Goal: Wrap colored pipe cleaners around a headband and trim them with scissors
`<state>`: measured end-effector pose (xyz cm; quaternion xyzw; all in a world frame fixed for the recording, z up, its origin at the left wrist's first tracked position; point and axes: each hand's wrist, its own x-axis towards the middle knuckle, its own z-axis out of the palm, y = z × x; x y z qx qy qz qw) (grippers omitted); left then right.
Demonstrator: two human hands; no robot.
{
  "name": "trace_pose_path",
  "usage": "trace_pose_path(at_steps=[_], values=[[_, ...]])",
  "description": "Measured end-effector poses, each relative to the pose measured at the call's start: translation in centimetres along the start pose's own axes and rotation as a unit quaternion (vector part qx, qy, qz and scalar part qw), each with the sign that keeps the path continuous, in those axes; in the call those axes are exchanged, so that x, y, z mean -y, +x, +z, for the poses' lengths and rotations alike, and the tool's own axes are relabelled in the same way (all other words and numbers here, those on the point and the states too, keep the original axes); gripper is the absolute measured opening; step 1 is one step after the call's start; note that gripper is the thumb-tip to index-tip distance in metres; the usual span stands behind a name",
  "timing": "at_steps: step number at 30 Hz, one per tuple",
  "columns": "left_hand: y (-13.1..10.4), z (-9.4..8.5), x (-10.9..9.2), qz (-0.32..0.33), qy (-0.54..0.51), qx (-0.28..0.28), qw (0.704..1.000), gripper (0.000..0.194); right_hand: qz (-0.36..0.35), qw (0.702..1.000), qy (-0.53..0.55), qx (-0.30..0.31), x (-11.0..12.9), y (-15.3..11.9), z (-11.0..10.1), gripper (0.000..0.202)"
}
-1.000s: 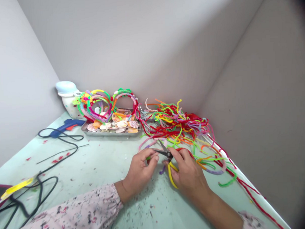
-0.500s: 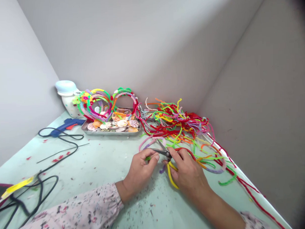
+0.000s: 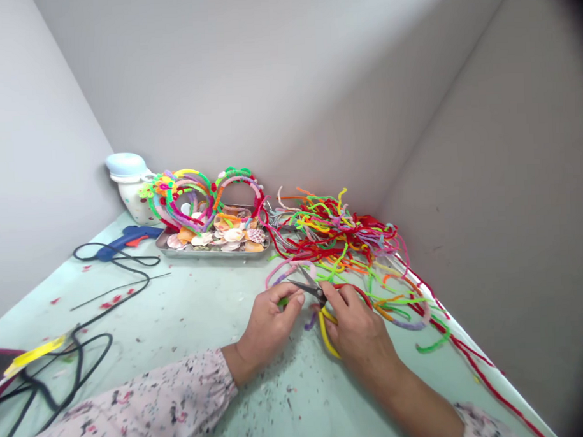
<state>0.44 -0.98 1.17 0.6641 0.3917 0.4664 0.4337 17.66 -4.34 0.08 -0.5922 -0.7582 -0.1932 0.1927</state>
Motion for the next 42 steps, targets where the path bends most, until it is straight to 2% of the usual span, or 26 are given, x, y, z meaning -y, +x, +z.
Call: trace_pose_path(at_steps=[15, 23, 29, 36, 38, 42], values=[[-0.1, 0.0, 0.0, 0.014, 0.003, 0.002, 1.0, 0.019, -0.001, 1.0, 0.009, -0.01, -0.3, 0.0, 0.3, 0.031], [0.0, 0.1, -0.1, 0.014, -0.008, 0.009, 1.0, 0.017, 0.027, 0.994, 0.102, -0.001, -0.3, -0.2, 0.7, 0.033], [0.0, 0.1, 0.2, 0.012, -0.013, 0.022, 1.0, 0.021, 0.058, 0.975, 0.214, 0.029, -0.4, -0.1, 1.2, 0.037], [-0.1, 0.2, 0.8, 0.009, -0.005, 0.0, 1.0, 0.026, 0.112, 0.922, 0.361, 0.078, -0.2, 0.4, 0.8, 0.034], [-0.1, 0.2, 0.8, 0.011, -0.003, 0.001, 1.0, 0.026, 0.112, 0.925, 0.357, 0.066, -0.2, 0.4, 0.8, 0.035], [-0.1, 0.1, 0.5, 0.024, 0.004, 0.018, 1.0, 0.022, 0.071, 0.961, 0.267, 0.028, -0.3, 0.2, 1.0, 0.039]])
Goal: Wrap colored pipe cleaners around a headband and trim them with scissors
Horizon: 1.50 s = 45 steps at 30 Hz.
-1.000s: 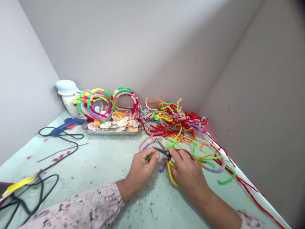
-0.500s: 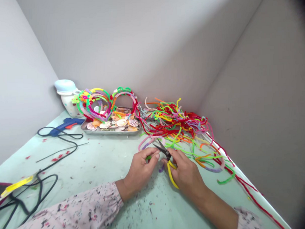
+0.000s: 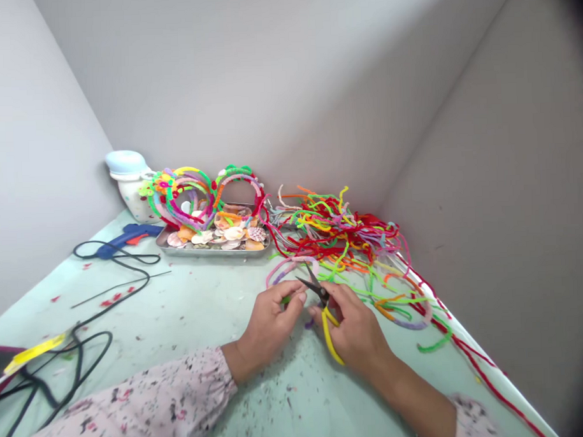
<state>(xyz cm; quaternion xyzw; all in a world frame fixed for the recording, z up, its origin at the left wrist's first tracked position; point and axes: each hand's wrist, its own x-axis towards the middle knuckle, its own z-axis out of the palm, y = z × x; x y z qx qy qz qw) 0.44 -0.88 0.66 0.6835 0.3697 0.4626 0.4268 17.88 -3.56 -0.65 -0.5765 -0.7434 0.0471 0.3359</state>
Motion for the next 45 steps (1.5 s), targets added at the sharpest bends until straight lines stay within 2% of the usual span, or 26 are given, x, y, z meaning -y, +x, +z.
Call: trace_pose_path(at_steps=[6, 12, 45], values=[[0.17, 0.07, -0.21, -0.003, 0.001, -0.001, 1.0, 0.018, -0.049, 0.984, -0.17, -0.039, 0.0, -0.07, -0.31, 0.04], [0.09, 0.17, -0.22, -0.007, 0.006, -0.005, 1.0, 0.017, -0.083, 0.969, -0.225, -0.055, 0.23, -0.05, -0.56, 0.038], [0.13, 0.04, -0.33, -0.001, -0.014, 0.015, 1.0, 0.019, -0.065, 0.974, -0.215, -0.041, 0.24, -0.07, -0.48, 0.032]])
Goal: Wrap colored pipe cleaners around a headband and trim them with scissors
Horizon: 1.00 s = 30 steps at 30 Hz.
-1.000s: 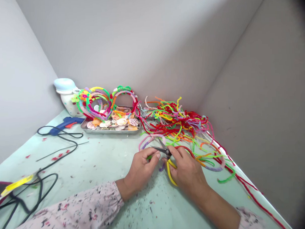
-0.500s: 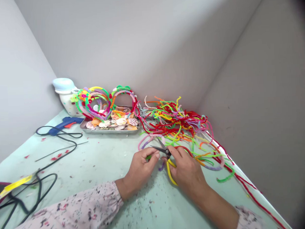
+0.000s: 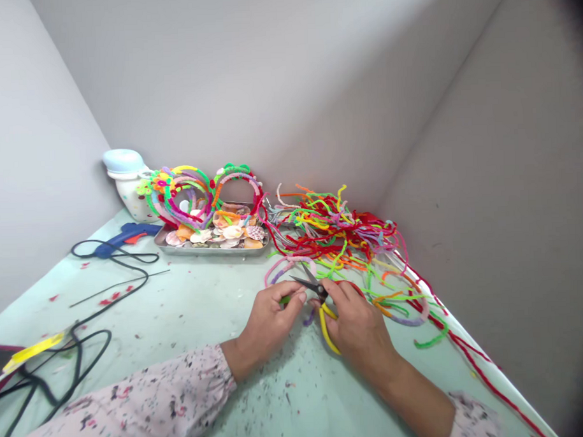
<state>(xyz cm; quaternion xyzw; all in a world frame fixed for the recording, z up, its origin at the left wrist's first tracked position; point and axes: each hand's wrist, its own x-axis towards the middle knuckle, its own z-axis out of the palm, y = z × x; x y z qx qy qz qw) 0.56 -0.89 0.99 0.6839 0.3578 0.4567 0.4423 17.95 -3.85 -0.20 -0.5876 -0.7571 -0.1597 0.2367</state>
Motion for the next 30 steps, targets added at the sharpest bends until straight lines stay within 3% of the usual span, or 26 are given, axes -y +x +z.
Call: trace_pose_path(at_steps=[8, 16, 24, 30], values=[[-0.2, 0.07, 0.22, 0.01, 0.019, 0.001, 1.0, 0.019, 0.028, 0.995, 0.097, 0.01, -0.16, -0.24, 0.55, 0.035], [-0.3, 0.16, 0.76, 0.011, 0.019, -0.025, 0.999, 0.026, 0.084, 0.969, 0.229, 0.023, -0.19, 0.01, 0.57, 0.034], [-0.26, 0.08, 0.29, 0.006, 0.02, -0.014, 1.0, 0.02, 0.018, 0.997, 0.078, 0.002, 0.0, -0.01, 0.37, 0.038], [-0.17, 0.12, 0.16, -0.005, 0.018, -0.015, 1.0, 0.019, -0.002, 1.0, 0.009, 0.002, 0.01, 0.08, 0.01, 0.038]])
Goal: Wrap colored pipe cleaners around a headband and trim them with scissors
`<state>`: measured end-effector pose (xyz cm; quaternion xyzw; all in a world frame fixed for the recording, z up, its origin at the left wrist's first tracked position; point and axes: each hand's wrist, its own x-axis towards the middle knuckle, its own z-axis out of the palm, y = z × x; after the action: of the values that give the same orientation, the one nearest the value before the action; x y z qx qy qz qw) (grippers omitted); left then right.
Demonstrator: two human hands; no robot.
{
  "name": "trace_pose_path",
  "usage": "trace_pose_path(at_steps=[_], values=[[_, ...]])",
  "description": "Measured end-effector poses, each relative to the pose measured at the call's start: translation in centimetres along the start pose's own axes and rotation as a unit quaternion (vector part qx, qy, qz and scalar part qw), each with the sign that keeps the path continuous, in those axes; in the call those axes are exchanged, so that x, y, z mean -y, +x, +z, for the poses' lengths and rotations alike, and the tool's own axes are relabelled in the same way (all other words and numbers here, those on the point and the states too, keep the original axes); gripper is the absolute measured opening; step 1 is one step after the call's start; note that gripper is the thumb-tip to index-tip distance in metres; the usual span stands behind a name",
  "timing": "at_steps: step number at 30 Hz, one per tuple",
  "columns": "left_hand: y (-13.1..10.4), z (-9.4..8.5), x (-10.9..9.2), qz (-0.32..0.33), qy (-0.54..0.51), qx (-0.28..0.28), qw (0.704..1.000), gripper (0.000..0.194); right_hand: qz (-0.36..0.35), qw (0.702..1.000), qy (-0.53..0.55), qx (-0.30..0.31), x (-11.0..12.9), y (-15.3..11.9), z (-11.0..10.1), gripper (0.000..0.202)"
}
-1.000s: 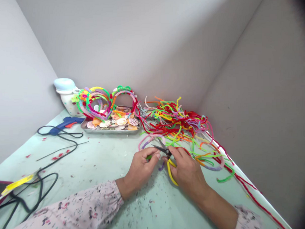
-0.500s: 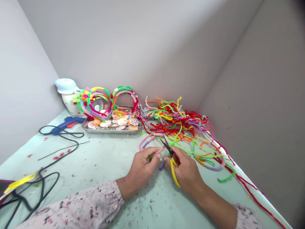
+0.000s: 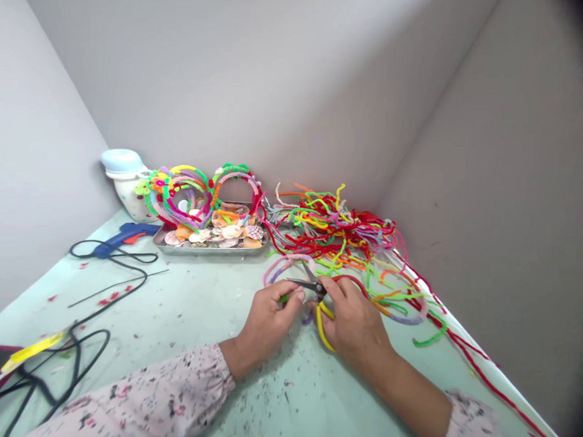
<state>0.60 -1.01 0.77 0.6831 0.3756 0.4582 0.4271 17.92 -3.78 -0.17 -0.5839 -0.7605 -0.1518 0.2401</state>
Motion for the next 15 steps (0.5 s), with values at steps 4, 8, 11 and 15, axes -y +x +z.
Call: trace_pose_path(at_steps=[4, 8, 11, 15], values=[[0.05, -0.03, 0.02, 0.0, 0.008, 0.002, 1.0, 0.02, -0.012, 1.0, -0.024, -0.006, -0.01, 0.05, -0.18, 0.036], [0.12, -0.08, 0.04, 0.0, 0.007, 0.005, 1.0, 0.019, -0.017, 0.999, -0.042, -0.006, 0.05, 0.03, -0.23, 0.033], [0.11, -0.09, 0.14, 0.002, 0.012, 0.002, 1.0, 0.019, -0.018, 0.999, -0.047, -0.002, 0.07, 0.01, -0.24, 0.031], [0.03, -0.06, 0.23, 0.005, 0.014, 0.005, 1.0, 0.019, -0.014, 0.999, -0.046, -0.003, 0.02, -0.03, -0.2, 0.03]])
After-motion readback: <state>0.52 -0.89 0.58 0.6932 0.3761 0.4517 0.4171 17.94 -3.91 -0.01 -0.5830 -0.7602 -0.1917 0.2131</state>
